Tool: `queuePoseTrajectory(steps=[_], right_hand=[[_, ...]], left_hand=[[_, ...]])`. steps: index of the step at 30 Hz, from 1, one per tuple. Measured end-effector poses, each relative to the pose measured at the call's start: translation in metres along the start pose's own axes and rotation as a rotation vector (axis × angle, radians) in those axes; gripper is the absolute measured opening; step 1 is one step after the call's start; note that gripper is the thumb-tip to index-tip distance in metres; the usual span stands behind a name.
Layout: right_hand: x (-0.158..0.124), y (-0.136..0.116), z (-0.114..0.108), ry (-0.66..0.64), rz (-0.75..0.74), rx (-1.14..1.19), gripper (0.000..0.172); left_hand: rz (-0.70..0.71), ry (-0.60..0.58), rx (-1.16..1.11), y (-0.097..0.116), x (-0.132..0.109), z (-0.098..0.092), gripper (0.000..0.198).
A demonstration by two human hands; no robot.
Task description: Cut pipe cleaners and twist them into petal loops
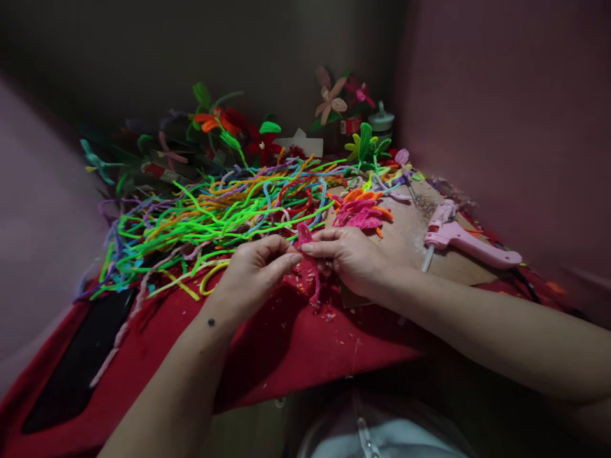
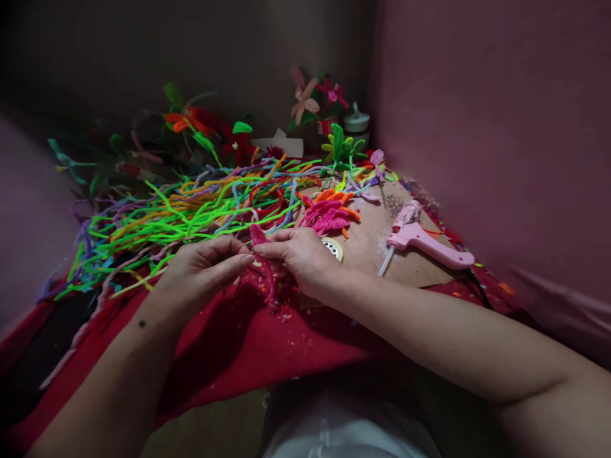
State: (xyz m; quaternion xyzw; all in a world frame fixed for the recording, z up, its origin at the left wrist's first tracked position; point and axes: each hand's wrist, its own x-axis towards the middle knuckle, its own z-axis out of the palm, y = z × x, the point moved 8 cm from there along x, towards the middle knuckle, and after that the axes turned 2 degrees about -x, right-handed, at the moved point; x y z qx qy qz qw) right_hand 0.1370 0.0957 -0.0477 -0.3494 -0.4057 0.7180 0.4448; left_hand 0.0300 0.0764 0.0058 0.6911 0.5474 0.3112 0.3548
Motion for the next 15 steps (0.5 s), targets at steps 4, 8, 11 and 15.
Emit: queuePoseTrajectory(steps=[4, 8, 11, 15], right_hand=[[0.001, 0.002, -0.006, 0.083, 0.04, 0.05, 0.022], [0.003, -0.001, -0.007, 0.101, 0.052, 0.154, 0.022], [0.004, 0.0, -0.007, 0.102, 0.085, 0.214, 0.02], [0.006, 0.003, -0.006, 0.065, 0.093, 0.234, 0.015]], left_hand=[[0.111, 0.146, 0.114, 0.009, -0.002, -0.002, 0.014], [-0.081, 0.23, -0.372, -0.015, 0.001, -0.009, 0.019], [-0.194, 0.19, -0.667, -0.029, 0.004, -0.002, 0.014], [-0.272, -0.032, -0.732, -0.03, 0.005, 0.022, 0.025]])
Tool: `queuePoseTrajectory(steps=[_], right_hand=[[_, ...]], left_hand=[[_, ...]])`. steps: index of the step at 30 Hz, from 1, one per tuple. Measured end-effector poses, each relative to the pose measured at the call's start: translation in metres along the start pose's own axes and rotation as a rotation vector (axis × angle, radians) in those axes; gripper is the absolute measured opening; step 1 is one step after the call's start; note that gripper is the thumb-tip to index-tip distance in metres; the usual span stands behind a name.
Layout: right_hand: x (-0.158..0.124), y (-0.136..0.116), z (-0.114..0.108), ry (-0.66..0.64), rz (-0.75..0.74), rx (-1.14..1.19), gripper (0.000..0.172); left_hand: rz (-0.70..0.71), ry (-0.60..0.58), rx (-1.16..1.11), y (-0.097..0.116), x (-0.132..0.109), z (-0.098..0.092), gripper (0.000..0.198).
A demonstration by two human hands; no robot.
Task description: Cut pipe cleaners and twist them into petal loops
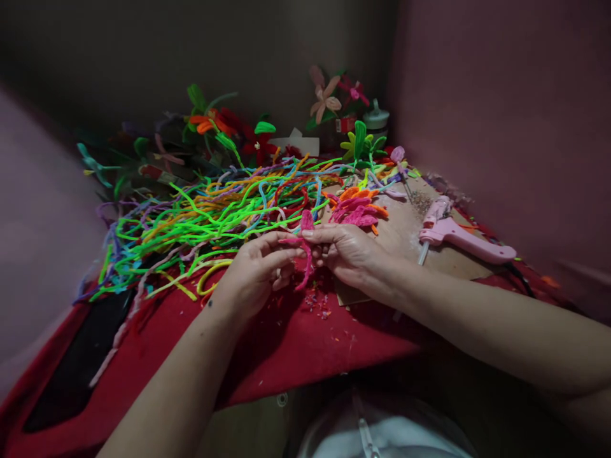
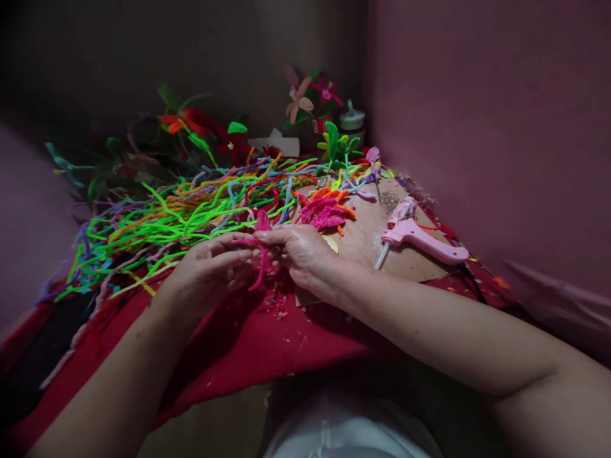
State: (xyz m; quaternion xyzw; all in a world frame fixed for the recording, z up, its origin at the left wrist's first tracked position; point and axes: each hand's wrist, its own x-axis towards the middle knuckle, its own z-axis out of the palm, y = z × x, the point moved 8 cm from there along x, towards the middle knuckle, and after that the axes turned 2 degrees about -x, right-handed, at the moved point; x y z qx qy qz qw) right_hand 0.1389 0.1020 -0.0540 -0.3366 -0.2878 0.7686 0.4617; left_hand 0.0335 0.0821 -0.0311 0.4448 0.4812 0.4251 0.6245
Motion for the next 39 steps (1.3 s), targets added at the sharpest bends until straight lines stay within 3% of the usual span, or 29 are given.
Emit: queuePoseTrajectory(steps=[3, 6, 20, 26, 30, 35, 37, 39], right_hand=[[0.0, 0.0, 0.0, -0.009, -0.02, -0.011, 0.014], [-0.001, 0.002, 0.002, -0.029, -0.003, -0.018, 0.017], [-0.006, -0.007, 0.007, -0.099, -0.119, -0.391, 0.017], [-0.008, -0.008, 0.013, -0.125, -0.162, -0.506, 0.017], [-0.005, -0.003, 0.01, -0.099, -0.09, -0.362, 0.014], [-0.001, 0.008, 0.007, -0.102, 0.088, -0.179, 0.009], [-0.001, 0.005, 0.01, -0.145, 0.069, -0.186, 0.01], [-0.003, -0.003, 0.014, -0.181, -0.02, -0.233, 0.013]], left_hand=[[-0.026, -0.071, 0.0, -0.005, -0.001, 0.011, 0.023], [-0.001, -0.046, 0.041, -0.005, -0.002, 0.013, 0.024], [0.081, 0.055, 0.182, 0.009, -0.006, -0.002, 0.018], [0.137, 0.058, 0.167, 0.015, -0.009, 0.003, 0.022], [0.361, 0.173, 0.448, 0.026, -0.015, -0.003, 0.007], [0.918, 0.122, 1.072, 0.043, -0.035, 0.019, 0.013], [0.947, 0.096, 1.093, 0.046, -0.038, 0.021, 0.014], [0.796, 0.131, 0.922, 0.051, -0.032, 0.011, 0.013]])
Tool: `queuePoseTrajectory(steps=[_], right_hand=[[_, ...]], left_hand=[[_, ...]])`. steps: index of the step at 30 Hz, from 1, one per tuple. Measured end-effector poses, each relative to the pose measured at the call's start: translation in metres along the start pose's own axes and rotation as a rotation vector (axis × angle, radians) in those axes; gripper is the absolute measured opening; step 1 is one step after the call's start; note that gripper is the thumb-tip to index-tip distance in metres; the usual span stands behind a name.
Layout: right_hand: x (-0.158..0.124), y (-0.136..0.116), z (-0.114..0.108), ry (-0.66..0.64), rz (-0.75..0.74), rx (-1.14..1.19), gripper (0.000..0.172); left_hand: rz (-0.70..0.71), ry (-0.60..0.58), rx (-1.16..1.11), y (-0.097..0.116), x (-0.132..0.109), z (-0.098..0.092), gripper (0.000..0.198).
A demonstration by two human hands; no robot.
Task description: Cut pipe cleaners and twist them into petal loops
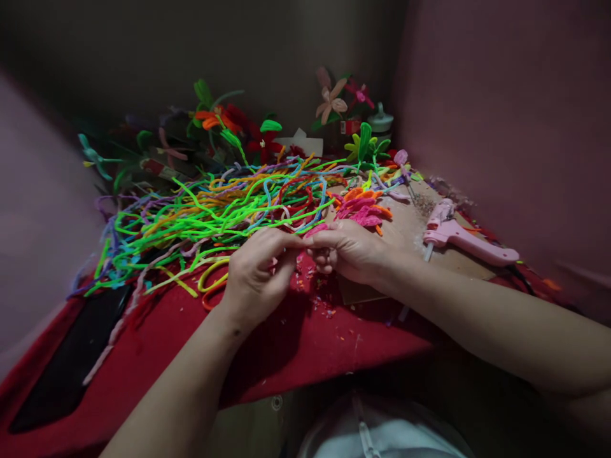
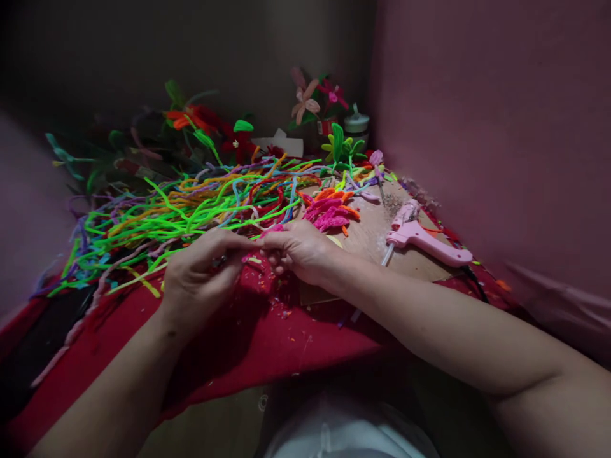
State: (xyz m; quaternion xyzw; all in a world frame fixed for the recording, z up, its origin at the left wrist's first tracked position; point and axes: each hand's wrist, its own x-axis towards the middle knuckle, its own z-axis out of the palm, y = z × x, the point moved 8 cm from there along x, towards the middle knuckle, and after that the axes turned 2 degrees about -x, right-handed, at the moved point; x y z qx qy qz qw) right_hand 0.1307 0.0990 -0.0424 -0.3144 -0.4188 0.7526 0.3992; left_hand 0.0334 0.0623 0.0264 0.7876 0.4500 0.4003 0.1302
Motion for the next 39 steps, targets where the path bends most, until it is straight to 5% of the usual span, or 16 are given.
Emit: queuePoseTrajectory(steps=[4, 8, 11, 16, 20, 23, 29, 35, 39], right_hand=[[-0.009, -0.022, 0.005, 0.011, -0.203, -0.236, 0.016], [-0.018, -0.032, 0.006, 0.1, -0.309, -0.468, 0.007], [-0.019, -0.032, 0.005, 0.13, -0.338, -0.542, 0.006], [-0.007, -0.011, -0.001, 0.069, -0.145, -0.277, 0.022], [-0.001, 0.004, -0.006, 0.103, 0.015, -0.019, 0.013], [-0.002, -0.005, -0.005, 0.107, -0.082, -0.062, 0.012], [-0.008, -0.019, 0.001, 0.052, -0.179, -0.258, 0.015], [-0.014, -0.026, 0.005, 0.063, -0.243, -0.444, 0.005], [-0.016, -0.032, 0.001, 0.165, -0.34, -0.465, 0.007]], left_hand=[[-0.465, -0.124, -0.425, -0.029, -0.002, 0.01, 0.017], [-0.562, -0.273, -0.532, -0.033, -0.008, 0.021, 0.021], [-0.417, -0.262, -0.282, -0.025, -0.004, 0.016, 0.02], [0.148, -0.125, 0.472, 0.012, 0.002, 0.01, 0.019], [0.235, -0.086, 0.653, 0.015, -0.004, 0.015, 0.021], [0.099, -0.108, 0.473, 0.006, -0.001, 0.009, 0.016], [-0.36, -0.278, -0.317, -0.03, 0.004, 0.0, 0.034], [-0.5, -0.487, -0.533, -0.032, -0.007, 0.02, 0.022], [-0.456, -0.357, -0.328, -0.031, -0.005, 0.017, 0.018]])
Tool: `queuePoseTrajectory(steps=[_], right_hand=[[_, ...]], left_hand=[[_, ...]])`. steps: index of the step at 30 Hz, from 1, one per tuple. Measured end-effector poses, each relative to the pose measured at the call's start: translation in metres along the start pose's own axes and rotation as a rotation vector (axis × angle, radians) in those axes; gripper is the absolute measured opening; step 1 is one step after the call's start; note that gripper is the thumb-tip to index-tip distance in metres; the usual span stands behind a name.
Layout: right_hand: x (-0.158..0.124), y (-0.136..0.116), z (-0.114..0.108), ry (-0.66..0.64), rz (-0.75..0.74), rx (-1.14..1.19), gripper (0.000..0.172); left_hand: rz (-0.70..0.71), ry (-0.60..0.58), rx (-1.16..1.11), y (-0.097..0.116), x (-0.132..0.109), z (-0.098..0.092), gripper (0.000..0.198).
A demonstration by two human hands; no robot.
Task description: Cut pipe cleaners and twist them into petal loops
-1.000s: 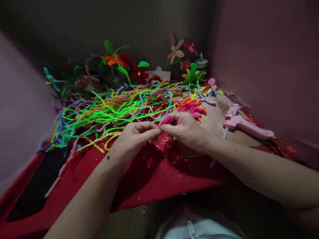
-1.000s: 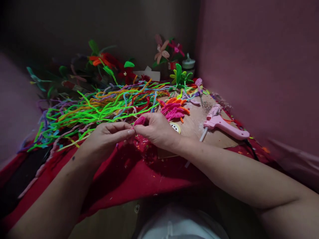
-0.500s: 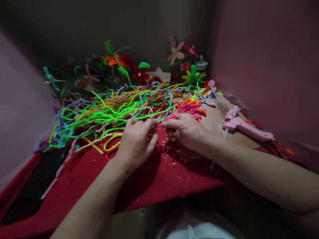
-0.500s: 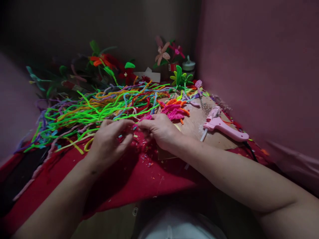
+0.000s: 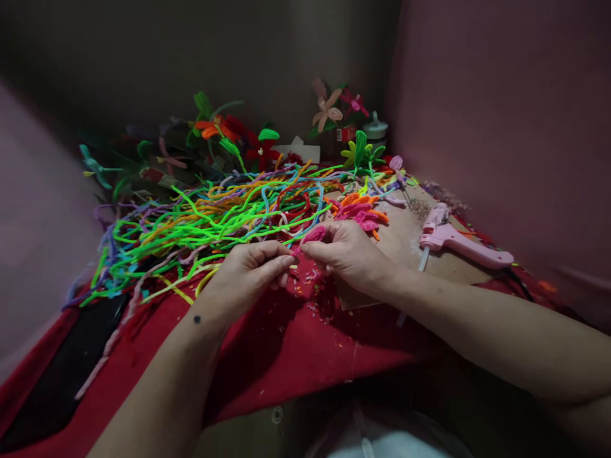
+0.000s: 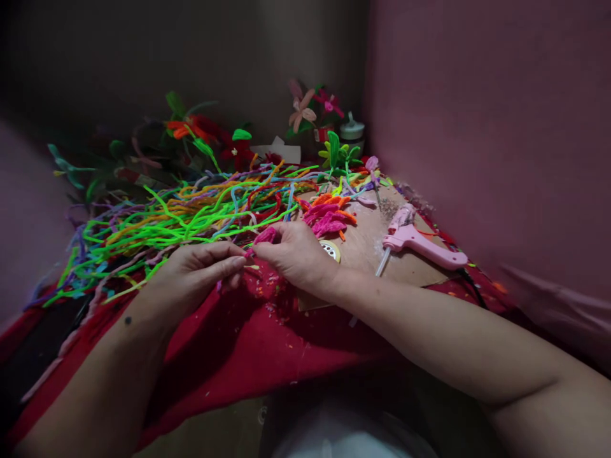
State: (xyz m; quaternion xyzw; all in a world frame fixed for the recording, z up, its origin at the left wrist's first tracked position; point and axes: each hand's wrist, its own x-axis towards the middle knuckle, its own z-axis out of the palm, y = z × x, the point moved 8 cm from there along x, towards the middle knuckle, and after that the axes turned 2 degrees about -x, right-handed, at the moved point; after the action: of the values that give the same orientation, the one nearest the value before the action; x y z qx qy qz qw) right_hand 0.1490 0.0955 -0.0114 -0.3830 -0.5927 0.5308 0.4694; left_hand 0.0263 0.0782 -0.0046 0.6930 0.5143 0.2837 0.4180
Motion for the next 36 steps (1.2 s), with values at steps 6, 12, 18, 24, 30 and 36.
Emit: queuePoseTrajectory(steps=[6, 12, 18, 24, 30, 36], right_hand=[[0.006, 0.003, -0.001, -0.012, -0.013, 0.113, 0.002], [0.005, 0.001, 0.004, -0.099, -0.004, 0.193, 0.009], [0.002, 0.005, -0.004, 0.041, 0.016, 0.073, 0.016], [0.005, 0.005, 0.003, -0.082, 0.013, 0.193, 0.034], [0.008, 0.01, 0.003, -0.081, 0.018, 0.26, 0.034], [0.004, 0.012, 0.011, -0.148, 0.119, 0.397, 0.023]], left_hand=[[0.031, 0.139, 0.097, 0.005, -0.002, -0.001, 0.018], [-0.077, -0.005, -0.162, -0.001, -0.004, 0.009, 0.027], [-0.186, -0.141, -0.566, -0.011, -0.005, 0.032, 0.016], [-0.192, -0.186, -0.667, -0.01, -0.005, 0.033, 0.015], [-0.198, -0.19, -0.683, -0.011, -0.004, 0.031, 0.015], [-0.194, -0.211, -0.687, -0.011, -0.005, 0.03, 0.015]])
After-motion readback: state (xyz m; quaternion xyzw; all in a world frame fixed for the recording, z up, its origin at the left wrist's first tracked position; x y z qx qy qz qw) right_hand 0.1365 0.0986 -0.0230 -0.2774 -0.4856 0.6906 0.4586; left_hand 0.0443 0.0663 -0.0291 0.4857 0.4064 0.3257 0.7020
